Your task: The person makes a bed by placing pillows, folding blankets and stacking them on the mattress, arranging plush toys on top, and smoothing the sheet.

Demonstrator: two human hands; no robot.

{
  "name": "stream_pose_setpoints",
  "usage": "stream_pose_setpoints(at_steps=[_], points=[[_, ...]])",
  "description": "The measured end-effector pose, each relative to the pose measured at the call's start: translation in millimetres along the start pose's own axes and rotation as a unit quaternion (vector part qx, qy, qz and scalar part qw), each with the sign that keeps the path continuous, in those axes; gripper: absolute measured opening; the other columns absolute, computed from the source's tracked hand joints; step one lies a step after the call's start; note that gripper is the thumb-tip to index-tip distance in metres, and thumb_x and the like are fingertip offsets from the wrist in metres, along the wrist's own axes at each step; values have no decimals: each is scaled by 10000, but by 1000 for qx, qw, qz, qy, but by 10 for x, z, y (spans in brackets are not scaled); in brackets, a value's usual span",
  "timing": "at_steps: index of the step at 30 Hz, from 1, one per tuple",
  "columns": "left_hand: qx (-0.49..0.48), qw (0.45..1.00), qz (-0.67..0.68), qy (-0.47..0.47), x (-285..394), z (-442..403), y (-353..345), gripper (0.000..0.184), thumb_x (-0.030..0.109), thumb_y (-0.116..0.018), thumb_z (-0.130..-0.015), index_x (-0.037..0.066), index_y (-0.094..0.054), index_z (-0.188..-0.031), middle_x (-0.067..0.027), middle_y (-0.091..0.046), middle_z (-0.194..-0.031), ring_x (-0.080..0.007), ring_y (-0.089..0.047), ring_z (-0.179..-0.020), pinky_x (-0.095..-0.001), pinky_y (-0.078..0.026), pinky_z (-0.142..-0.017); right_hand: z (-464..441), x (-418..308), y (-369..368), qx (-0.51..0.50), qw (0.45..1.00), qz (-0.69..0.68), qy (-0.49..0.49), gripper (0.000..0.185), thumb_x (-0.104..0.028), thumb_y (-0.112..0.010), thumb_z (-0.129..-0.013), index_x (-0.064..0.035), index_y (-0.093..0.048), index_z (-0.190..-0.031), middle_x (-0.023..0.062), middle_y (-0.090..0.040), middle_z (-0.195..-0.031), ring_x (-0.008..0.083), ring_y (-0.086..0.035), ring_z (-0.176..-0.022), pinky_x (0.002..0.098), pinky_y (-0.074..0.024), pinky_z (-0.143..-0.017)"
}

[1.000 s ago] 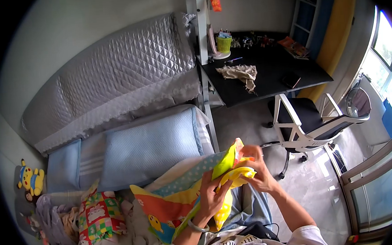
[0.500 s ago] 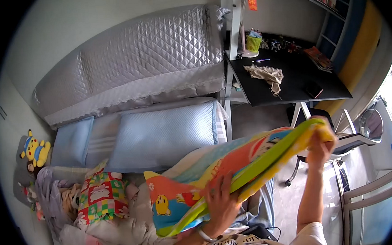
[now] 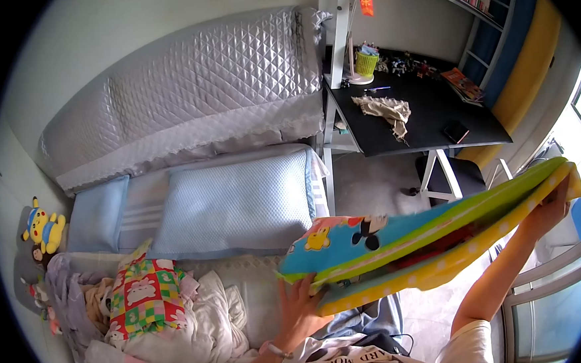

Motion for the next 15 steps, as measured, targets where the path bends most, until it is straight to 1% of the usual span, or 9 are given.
stream_pose_setpoints(at_steps=[2,4,5,6,7,8,10,13,15], points=[[-24,999,-32,-13,-305,83,-440,373,240,-746,-639,159,-703,-1001,-79,-561,-1140,-267,-510,-1109,-632,-233,-1057,13,163,4,-7,996,-53,-71,581,-199,-771,-740,-87,-562,-1270,121,-661,-1086,245,-660,-967,341,-539,-843],[-45,997,-63,-28,-550,47,-635,313,168,-705,-683,137,-698,-995,-89,-583,-1107,-265,-517,-1111,-628,-250,-1045,23,504,-51,0,934,-255,-250,488,-226,-713,-805,-57,-569,-1239,120,-641,-1098,237,-641,-998,359,-522,-876],[-31,997,-61,-35,-701,-80,-578,284,114,-667,-696,124,-692,-979,-98,-600,-1052,-277,-536,-1083,-591,-306,-1017,24,582,-79,9,897,-317,-307,461,-235,-694,-826,-47,-572,-1229,120,-634,-1102,234,-635,-1009,365,-516,-887],[-21,997,-58,-41,-816,-206,-482,265,59,-629,-709,111,-686,-962,-108,-617,-997,-290,-555,-1056,-554,-362,-989,27,622,-115,65,823,-412,-385,454,-259,-650,-871,-16,-549,-1241,113,-625,-1094,221,-638,-984,343,-532,-860],[-2,1000,-15,23,-937,-364,-320,238,40,-616,-720,92,-675,-944,-119,-621,-967,-314,-574,-999,-513,-405,-943,49,655,-155,119,729,-498,-454,457,-284,-606,-917,15,-527,-1252,107,-617,-1085,208,-642,-959,321,-548,-832],[18,996,29,87,-1048,-528,-123,211,21,-603,-730,72,-664,-925,-130,-624,-938,-338,-592,-943,-471,-449,-898,46,727,-156,119,730,-498,-452,457,-284,-606,-917,15,-527,-1252,107,-617,-1085,208,-642,-959,321,-548,-832],[204,978,-15,38,-1154,-753,430,180,-14,-590,-758,29,-662,-917,-139,-643,-928,-348,-614,-875,-403,-487,-833,118,930,-194,105,746,-467,-464,453,-312,-598,-911,32,-549,-1203,119,-583,-1150,237,-585,-1073,370,-503,-907],[419,907,40,-25,-981,-929,1489,203,-29,-625,-769,14,-674,-961,-146,-659,-956,-308,-637,-894,-366,-500,-787,158,902,-179,90,753,-466,-456,459,-325,-586,-917,21,-543,-1215,117,-585,-1152,234,-587,-1066,370,-505,-898],[492,869,7,-54,-786,-1005,1952,243,-66,-631,-757,-3,-681,-986,-142,-667,-994,-284,-653,-922,-340,-505,-802,150,922,-257,112,719,-477,-493,465,-344,-568,-929,19,-542,-1218,115,-601,-1126,222,-596,-1044,367,-504,-893]])
Point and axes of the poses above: each hand's wrist, its own z-axis away from the middle knuckle, its own y-axis out of the back of the hand, x = y × z, the point moved 5 cm from there along -z, towards the middle knuckle
